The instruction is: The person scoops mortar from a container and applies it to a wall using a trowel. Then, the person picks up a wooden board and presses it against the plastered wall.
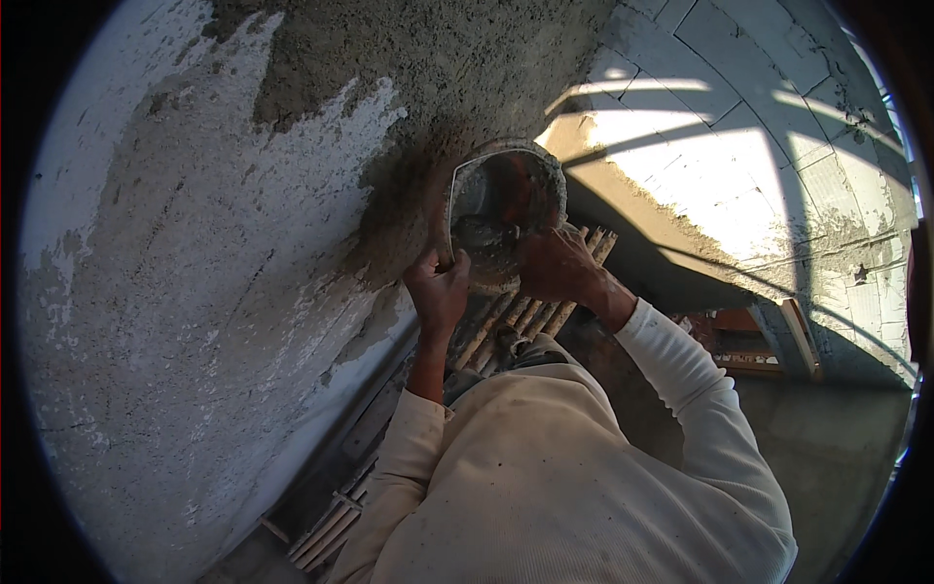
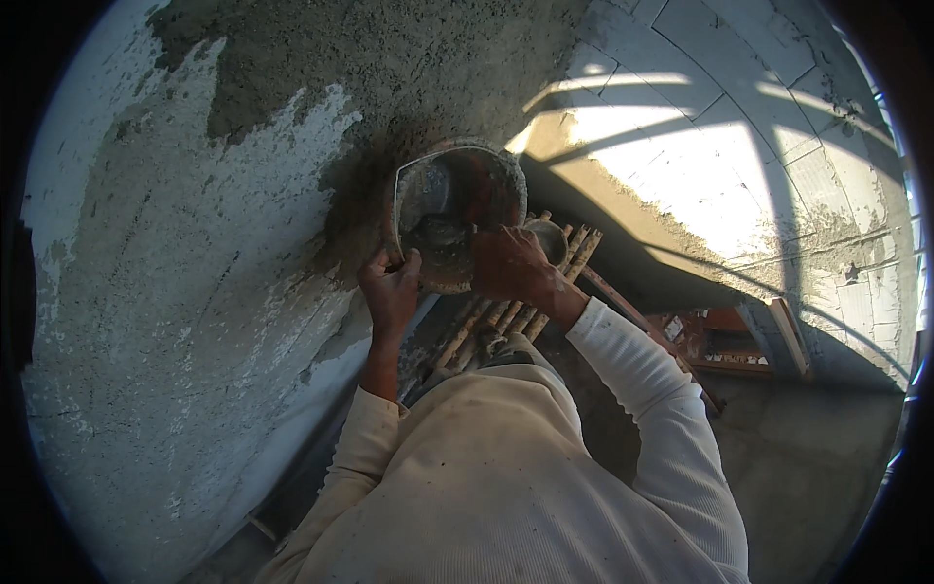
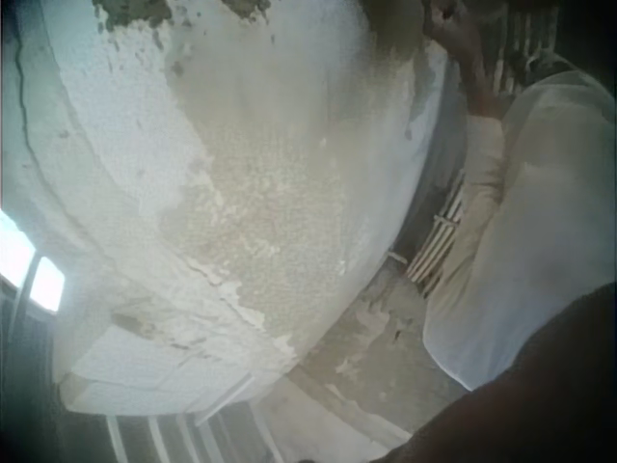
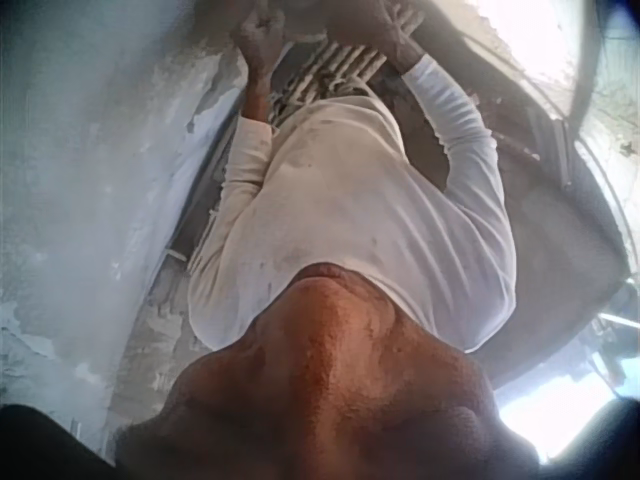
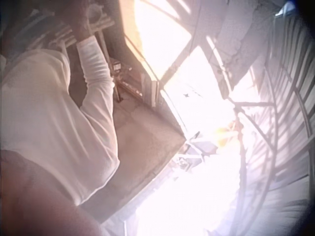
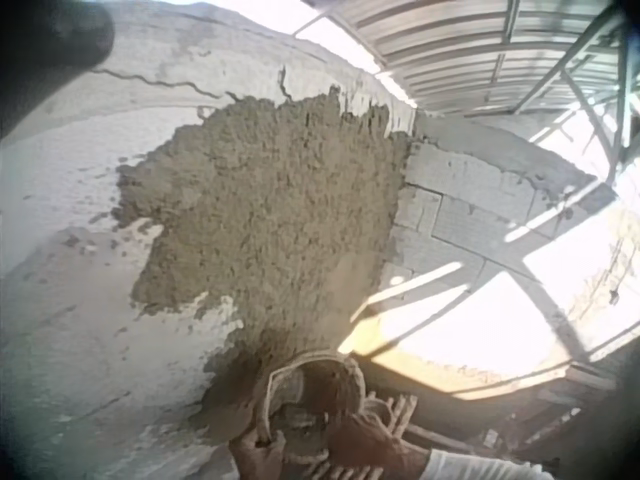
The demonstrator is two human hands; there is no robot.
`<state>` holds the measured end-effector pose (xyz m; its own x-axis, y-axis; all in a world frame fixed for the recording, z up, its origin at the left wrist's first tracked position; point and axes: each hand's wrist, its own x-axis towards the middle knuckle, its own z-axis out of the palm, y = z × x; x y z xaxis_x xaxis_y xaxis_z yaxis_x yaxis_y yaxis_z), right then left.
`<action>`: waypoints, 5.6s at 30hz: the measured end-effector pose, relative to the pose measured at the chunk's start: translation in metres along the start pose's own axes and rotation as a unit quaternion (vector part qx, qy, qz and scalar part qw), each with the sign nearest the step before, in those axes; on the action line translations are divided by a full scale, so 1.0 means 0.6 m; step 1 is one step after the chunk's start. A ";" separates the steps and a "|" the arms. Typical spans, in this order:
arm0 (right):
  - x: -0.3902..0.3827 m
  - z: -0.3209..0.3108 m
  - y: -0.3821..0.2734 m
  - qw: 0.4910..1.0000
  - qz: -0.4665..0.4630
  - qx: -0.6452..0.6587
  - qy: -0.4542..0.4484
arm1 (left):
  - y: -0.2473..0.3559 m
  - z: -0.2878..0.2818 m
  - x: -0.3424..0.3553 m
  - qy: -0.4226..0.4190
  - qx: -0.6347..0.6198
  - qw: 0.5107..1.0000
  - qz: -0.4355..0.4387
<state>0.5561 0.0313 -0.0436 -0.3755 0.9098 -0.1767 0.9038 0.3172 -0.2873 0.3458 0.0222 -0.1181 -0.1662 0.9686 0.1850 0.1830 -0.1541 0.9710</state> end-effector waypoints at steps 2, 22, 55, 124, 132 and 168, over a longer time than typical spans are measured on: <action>0.001 -0.005 -0.017 0.997 0.006 0.009 0.075 | 0.002 -0.008 0.000 -0.008 -0.023 0.999 -0.027; -0.033 -0.084 0.117 0.796 0.108 0.589 -0.088 | 0.080 -0.024 0.009 -0.088 -0.023 0.995 0.026; 0.033 0.245 0.383 0.441 0.292 0.714 0.459 | -0.246 -0.197 -0.219 0.065 0.131 0.884 -0.445; 0.348 0.682 0.103 0.611 0.228 0.607 0.454 | -0.346 -0.151 -0.354 0.171 0.216 0.813 -0.513; 0.442 0.764 0.376 0.665 0.344 0.514 0.418 | -0.353 -0.096 -0.350 0.130 0.183 0.798 -0.560; 0.619 0.812 0.545 0.476 0.207 0.812 0.267 | -0.420 -0.138 -0.419 0.178 0.157 0.775 -0.586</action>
<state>0.6124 0.3423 -0.6619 0.2645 0.8798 -0.3950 -0.6351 -0.1494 -0.7579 0.2611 -0.1986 -0.3966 -0.6426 0.2845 -0.7114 -0.0774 0.8996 0.4297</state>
